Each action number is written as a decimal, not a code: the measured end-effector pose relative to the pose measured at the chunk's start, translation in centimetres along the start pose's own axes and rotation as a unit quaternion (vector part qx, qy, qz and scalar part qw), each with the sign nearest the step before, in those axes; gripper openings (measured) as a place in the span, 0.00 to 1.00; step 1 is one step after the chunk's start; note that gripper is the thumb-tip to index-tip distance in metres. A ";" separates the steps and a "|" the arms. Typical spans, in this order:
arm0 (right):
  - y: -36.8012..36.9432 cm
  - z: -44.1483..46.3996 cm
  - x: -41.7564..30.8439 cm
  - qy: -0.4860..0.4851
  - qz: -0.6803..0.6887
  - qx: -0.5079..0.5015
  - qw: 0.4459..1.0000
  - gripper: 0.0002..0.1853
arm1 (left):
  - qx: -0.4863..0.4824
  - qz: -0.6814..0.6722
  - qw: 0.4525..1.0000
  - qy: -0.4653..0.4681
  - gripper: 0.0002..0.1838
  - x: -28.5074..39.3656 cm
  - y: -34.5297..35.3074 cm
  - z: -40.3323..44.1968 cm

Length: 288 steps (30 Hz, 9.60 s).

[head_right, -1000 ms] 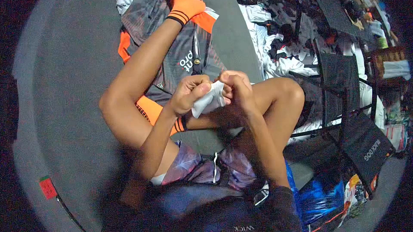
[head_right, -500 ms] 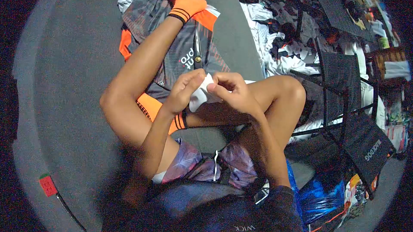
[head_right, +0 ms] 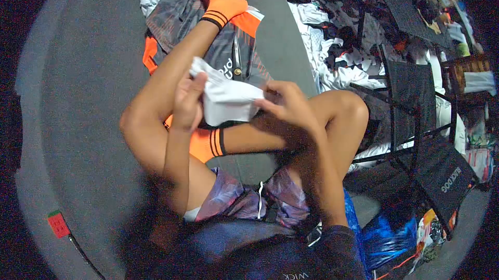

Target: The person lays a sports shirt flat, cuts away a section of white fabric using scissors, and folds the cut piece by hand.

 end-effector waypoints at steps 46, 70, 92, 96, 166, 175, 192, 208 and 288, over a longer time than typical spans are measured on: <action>-0.3 -0.1 -1.1 -0.089 0.267 0.067 0.957 0.12 | -0.106 0.059 0.985 -0.124 0.08 -2.4 2.6 -0.2; -0.5 -0.8 -0.2 -0.029 0.302 0.062 0.951 0.06 | -0.133 0.032 0.980 -0.146 0.11 -2.9 2.6 -0.1; -0.3 -0.4 -0.7 -0.031 0.313 0.147 0.938 0.06 | -0.145 0.052 0.978 -0.144 0.10 -2.5 2.1 -0.2; -0.6 -0.6 -0.7 -0.020 0.323 0.128 0.937 0.06 | -0.067 0.149 0.986 -0.042 0.10 -2.8 2.1 0.3; 0.6 -0.9 -0.2 -0.054 0.354 -0.003 0.934 0.12 | -0.096 0.170 0.971 -0.139 0.19 -1.2 3.2 -2.3; -0.1 -1.2 -0.7 -0.035 0.349 -0.056 0.935 0.13 | -0.096 0.155 0.975 -0.125 0.17 -1.2 3.2 -2.2; -2.2 -1.9 -0.8 0.078 0.549 0.087 0.827 0.10 | -0.129 0.066 0.978 -0.148 0.17 -1.3 3.2 -2.0; -1.8 -1.1 1.7 -0.053 0.453 0.077 0.887 0.07 | -0.135 0.099 0.975 -0.149 0.18 -0.9 3.6 -2.0; -6.0 -18.2 22.1 0.381 -0.284 0.391 0.789 0.22 | -0.294 0.477 0.827 0.044 0.12 -7.6 15.4 -0.6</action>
Point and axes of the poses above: each hand's wrist, its own z-axis towards the middle knuckle, its own y-axis out of the palm, x = y × z, the point moved 1 cm from there along z, towards the middle knuckle, and after that the axes turned 10 degrees about -y, right-handed, at the moved point
